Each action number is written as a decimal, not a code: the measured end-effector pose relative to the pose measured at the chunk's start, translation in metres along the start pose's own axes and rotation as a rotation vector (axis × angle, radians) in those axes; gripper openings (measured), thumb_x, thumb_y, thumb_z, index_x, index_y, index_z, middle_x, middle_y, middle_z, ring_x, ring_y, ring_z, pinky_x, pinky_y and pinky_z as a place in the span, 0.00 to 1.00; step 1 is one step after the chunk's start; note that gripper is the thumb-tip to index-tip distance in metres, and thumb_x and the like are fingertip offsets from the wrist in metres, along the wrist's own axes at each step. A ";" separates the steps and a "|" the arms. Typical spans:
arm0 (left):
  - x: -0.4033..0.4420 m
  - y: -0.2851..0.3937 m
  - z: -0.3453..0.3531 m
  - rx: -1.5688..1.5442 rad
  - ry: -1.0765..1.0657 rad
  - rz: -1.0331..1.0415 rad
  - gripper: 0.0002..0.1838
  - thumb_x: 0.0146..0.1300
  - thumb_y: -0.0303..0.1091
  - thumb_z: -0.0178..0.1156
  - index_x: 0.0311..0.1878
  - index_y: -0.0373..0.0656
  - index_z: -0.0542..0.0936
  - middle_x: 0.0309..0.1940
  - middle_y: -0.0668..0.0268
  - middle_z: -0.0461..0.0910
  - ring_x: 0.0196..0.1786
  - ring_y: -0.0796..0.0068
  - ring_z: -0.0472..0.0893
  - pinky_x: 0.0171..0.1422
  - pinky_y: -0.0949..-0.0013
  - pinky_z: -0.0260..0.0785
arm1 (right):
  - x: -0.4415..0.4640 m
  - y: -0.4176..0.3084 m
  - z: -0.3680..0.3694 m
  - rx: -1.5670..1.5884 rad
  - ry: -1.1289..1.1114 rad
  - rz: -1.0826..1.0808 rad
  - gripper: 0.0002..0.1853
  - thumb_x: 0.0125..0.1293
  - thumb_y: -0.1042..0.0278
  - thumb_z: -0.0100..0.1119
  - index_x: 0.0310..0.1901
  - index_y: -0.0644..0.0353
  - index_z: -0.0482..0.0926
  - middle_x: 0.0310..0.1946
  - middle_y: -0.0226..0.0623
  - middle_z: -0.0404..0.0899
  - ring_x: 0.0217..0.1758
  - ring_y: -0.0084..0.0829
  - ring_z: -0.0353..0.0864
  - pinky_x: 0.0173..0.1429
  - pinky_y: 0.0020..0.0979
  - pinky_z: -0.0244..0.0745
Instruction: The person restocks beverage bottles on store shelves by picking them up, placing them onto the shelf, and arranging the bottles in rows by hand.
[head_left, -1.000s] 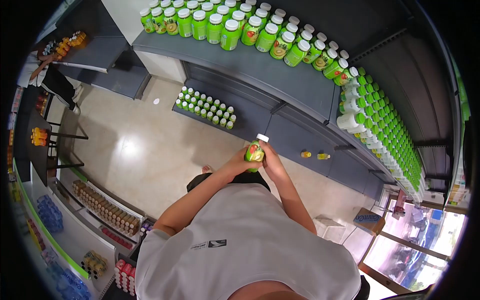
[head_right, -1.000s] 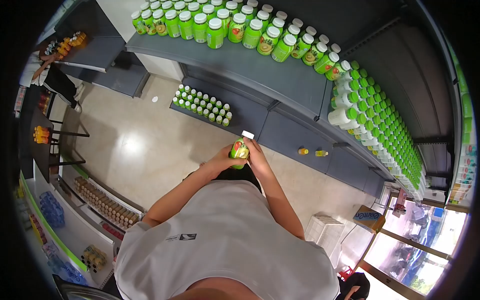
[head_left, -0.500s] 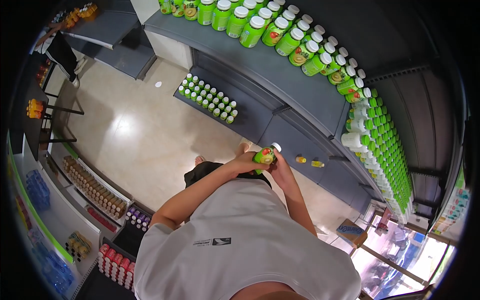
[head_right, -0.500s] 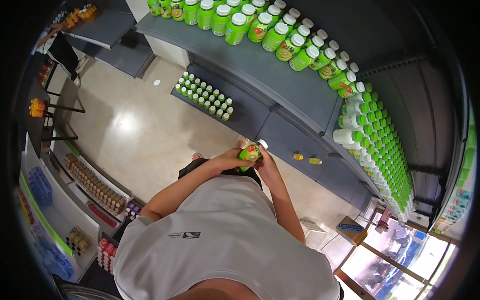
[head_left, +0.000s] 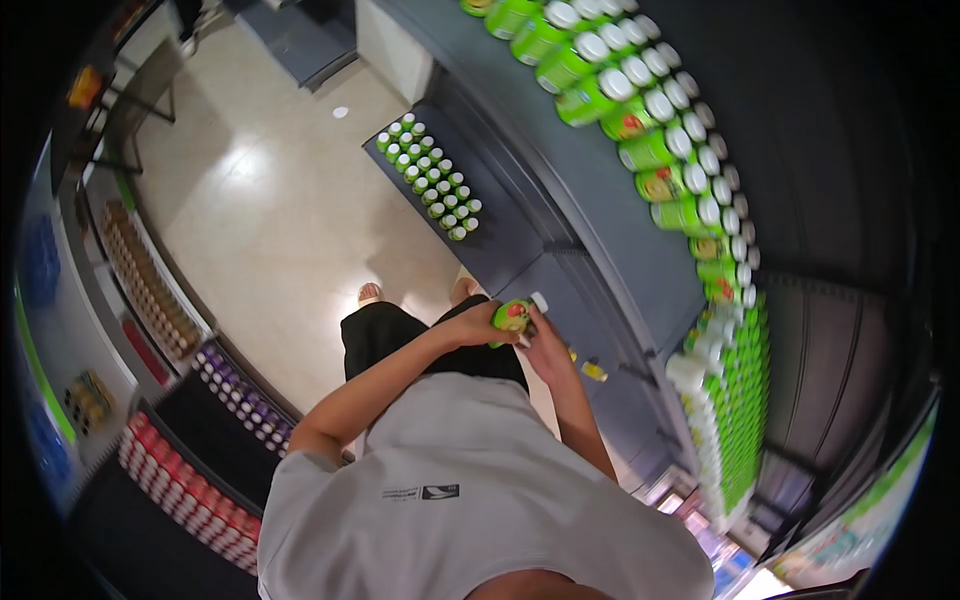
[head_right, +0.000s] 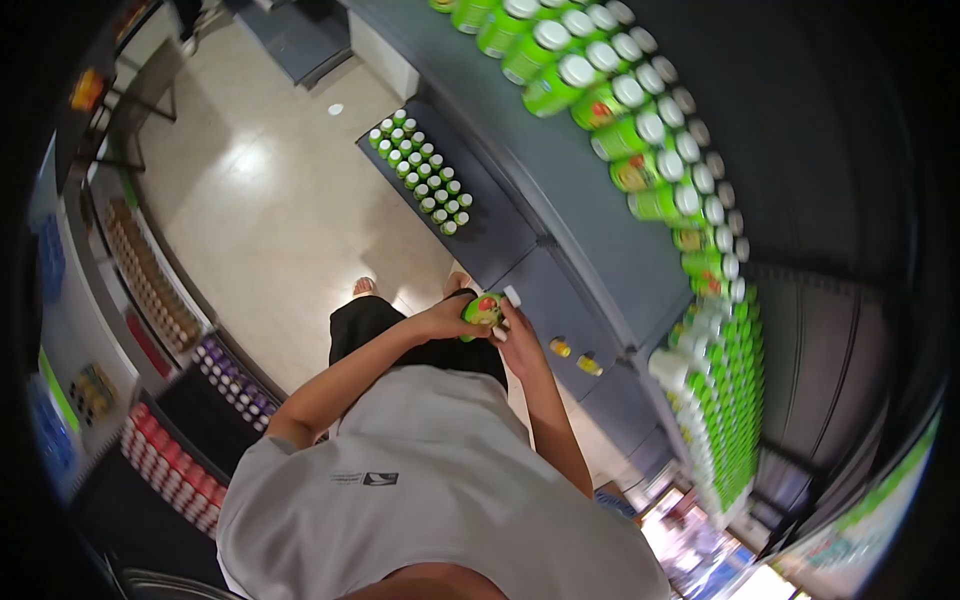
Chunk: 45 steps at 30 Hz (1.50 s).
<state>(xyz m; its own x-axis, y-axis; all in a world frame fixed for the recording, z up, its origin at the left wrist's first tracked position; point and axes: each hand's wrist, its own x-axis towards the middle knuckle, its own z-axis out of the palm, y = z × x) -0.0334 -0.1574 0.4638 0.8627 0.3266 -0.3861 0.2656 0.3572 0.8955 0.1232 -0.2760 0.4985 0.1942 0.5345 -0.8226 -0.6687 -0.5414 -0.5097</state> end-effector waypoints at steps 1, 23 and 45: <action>0.010 -0.009 -0.005 0.049 0.050 0.026 0.31 0.50 0.47 0.74 0.51 0.33 0.78 0.39 0.55 0.84 0.45 0.62 0.84 0.51 0.64 0.74 | 0.014 -0.008 -0.004 -0.007 -0.035 0.082 0.22 0.73 0.49 0.59 0.62 0.50 0.72 0.58 0.32 0.74 0.59 0.32 0.75 0.64 0.40 0.71; 0.365 -0.352 -0.070 -0.030 0.349 -0.199 0.29 0.71 0.45 0.53 0.65 0.30 0.67 0.68 0.37 0.67 0.65 0.39 0.73 0.65 0.52 0.71 | 0.516 0.101 -0.180 -0.955 0.065 -0.767 0.15 0.76 0.71 0.56 0.55 0.63 0.63 0.52 0.40 0.75 0.54 0.30 0.77 0.58 0.33 0.74; 0.479 -0.453 -0.079 -1.124 0.802 -0.050 0.36 0.75 0.52 0.52 0.78 0.40 0.57 0.69 0.58 0.70 0.70 0.67 0.68 0.72 0.67 0.59 | 0.693 0.120 -0.180 -1.144 0.015 -0.616 0.23 0.75 0.67 0.52 0.65 0.62 0.57 0.55 0.47 0.74 0.55 0.38 0.76 0.59 0.35 0.74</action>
<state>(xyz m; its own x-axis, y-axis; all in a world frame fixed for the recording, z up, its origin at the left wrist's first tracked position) 0.2256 -0.0935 -0.1447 0.2794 0.5652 -0.7762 -0.5285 0.7655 0.3671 0.3073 -0.0874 -0.1780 0.2611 0.8890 -0.3762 0.5196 -0.4579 -0.7214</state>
